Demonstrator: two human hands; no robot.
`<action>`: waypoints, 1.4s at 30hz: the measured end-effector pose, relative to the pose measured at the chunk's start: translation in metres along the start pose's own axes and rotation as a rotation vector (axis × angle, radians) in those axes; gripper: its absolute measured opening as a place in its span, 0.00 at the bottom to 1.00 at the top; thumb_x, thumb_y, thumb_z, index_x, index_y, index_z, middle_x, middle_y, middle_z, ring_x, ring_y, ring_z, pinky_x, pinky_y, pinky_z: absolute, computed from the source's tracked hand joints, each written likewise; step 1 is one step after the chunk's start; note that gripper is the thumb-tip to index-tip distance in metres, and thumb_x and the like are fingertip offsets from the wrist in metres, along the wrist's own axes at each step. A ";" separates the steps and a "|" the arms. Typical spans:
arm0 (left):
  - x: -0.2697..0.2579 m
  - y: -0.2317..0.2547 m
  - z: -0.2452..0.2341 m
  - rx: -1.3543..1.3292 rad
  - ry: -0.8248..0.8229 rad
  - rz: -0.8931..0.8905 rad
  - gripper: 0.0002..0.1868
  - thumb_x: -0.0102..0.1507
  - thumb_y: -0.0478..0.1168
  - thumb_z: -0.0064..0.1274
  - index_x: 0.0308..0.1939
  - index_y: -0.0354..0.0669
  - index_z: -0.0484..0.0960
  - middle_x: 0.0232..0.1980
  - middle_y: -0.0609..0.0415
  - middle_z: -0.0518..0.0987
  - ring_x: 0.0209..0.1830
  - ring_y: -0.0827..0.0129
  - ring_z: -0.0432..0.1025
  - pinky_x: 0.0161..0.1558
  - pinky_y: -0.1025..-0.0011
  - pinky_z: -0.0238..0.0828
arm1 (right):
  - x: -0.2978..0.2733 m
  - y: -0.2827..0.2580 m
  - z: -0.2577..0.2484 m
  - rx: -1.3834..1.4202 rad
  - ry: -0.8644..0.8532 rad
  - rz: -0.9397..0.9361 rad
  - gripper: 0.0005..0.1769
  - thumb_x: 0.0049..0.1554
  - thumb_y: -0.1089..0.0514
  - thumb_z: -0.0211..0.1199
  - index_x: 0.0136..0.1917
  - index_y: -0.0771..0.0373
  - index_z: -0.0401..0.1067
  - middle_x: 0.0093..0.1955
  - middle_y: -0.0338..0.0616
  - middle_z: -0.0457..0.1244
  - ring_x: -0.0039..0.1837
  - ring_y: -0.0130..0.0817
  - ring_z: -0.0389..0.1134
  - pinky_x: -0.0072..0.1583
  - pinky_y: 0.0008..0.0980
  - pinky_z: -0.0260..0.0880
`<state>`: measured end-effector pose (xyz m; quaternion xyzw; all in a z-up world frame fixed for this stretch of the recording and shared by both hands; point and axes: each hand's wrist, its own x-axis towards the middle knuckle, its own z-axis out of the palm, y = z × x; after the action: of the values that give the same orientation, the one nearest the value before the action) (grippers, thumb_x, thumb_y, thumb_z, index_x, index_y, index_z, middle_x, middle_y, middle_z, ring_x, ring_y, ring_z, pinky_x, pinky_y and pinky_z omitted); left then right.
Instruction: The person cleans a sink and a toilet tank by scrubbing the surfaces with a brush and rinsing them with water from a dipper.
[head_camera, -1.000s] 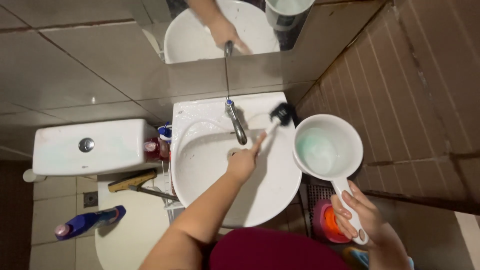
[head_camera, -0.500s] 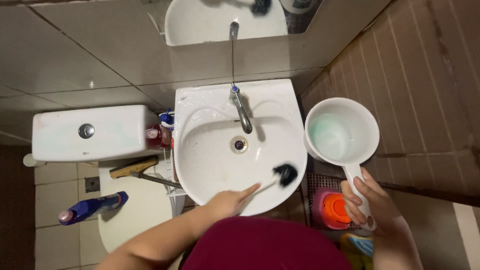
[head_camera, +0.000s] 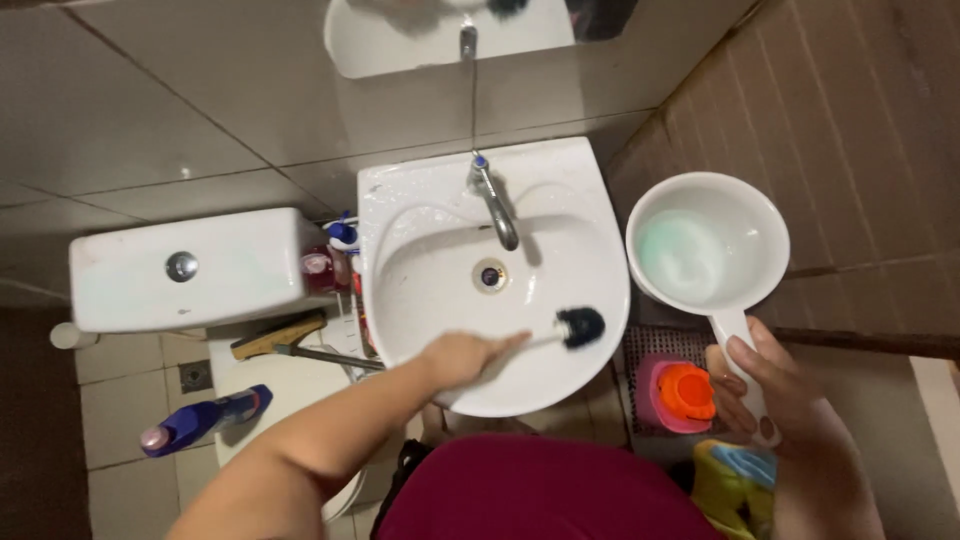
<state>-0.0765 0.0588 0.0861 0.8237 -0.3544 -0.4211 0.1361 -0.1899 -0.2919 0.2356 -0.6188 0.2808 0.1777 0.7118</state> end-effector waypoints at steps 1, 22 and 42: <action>0.006 -0.006 -0.008 0.123 0.113 -0.003 0.32 0.73 0.46 0.34 0.80 0.76 0.47 0.38 0.39 0.83 0.33 0.44 0.78 0.40 0.49 0.75 | 0.000 -0.002 0.007 -0.034 0.019 0.014 0.22 0.58 0.48 0.52 0.61 0.59 0.56 0.28 0.35 0.51 0.23 0.24 0.51 0.24 0.26 0.52; -0.008 -0.068 -0.029 0.274 0.192 -0.229 0.33 0.71 0.40 0.34 0.77 0.80 0.51 0.47 0.43 0.81 0.43 0.51 0.80 0.41 0.56 0.78 | 0.050 0.054 0.072 -0.240 0.231 -0.021 0.16 0.62 0.57 0.55 0.60 0.64 0.56 0.35 0.45 0.57 0.26 0.32 0.56 0.29 0.36 0.60; -0.006 -0.122 -0.048 0.383 0.274 -0.301 0.36 0.71 0.36 0.37 0.76 0.88 0.54 0.45 0.48 0.82 0.40 0.57 0.81 0.38 0.59 0.78 | 0.040 0.015 0.092 -0.169 0.162 -0.022 0.17 0.63 0.54 0.55 0.58 0.65 0.56 0.33 0.42 0.56 0.25 0.29 0.54 0.29 0.33 0.58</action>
<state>0.0166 0.1464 0.0550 0.9271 -0.2795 -0.2466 -0.0397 -0.1511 -0.2028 0.2057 -0.6919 0.3146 0.1422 0.6340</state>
